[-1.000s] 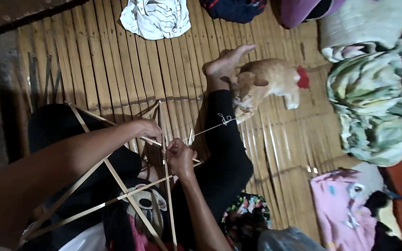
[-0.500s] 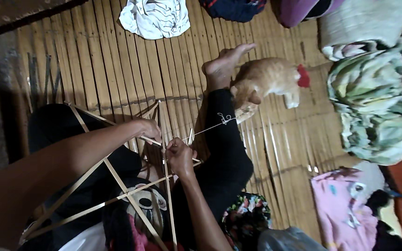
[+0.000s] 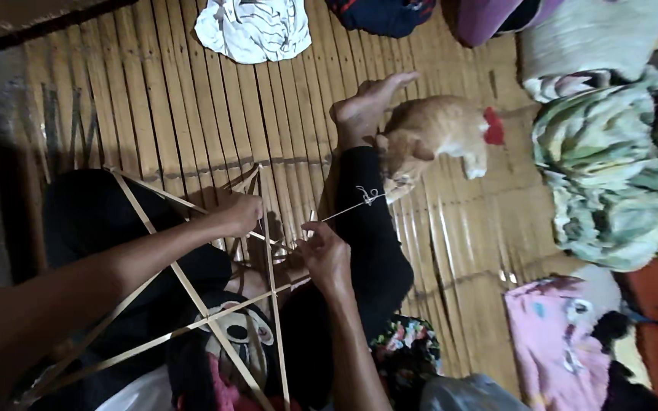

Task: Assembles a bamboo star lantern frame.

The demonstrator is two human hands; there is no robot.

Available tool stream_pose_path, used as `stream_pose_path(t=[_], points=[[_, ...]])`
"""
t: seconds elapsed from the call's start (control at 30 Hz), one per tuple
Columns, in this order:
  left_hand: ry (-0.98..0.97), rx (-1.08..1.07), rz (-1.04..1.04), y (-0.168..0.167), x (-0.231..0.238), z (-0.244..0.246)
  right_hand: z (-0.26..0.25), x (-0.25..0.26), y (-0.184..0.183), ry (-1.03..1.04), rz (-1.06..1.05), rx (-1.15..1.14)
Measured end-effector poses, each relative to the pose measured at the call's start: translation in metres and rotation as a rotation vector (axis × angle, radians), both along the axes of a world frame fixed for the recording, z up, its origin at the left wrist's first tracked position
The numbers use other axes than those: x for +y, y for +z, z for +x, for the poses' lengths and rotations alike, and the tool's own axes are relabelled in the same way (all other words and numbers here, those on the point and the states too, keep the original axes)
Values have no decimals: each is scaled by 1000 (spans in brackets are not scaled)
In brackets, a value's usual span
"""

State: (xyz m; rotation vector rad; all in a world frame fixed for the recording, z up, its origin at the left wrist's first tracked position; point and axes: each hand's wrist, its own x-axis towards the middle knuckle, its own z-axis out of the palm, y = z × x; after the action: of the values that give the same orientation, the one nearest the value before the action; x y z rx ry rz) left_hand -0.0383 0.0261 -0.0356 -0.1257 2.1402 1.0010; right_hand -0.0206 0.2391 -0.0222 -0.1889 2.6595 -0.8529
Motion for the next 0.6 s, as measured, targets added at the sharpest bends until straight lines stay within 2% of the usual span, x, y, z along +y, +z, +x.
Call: stream_pose_path(t=[0.13, 0.27, 0.47, 0.6], points=[[65, -26, -56, 4, 3, 0, -4, -6, -5, 95, -37, -63], [55, -74, -102, 5, 5, -4, -4, -14, -11, 127, 29, -191], [10, -94, -114, 2, 4, -8, 0, -17, -16, 122, -13, -116], [5, -66, -15, 1, -1, -4, 0, -18, -11, 136, -47, -83]])
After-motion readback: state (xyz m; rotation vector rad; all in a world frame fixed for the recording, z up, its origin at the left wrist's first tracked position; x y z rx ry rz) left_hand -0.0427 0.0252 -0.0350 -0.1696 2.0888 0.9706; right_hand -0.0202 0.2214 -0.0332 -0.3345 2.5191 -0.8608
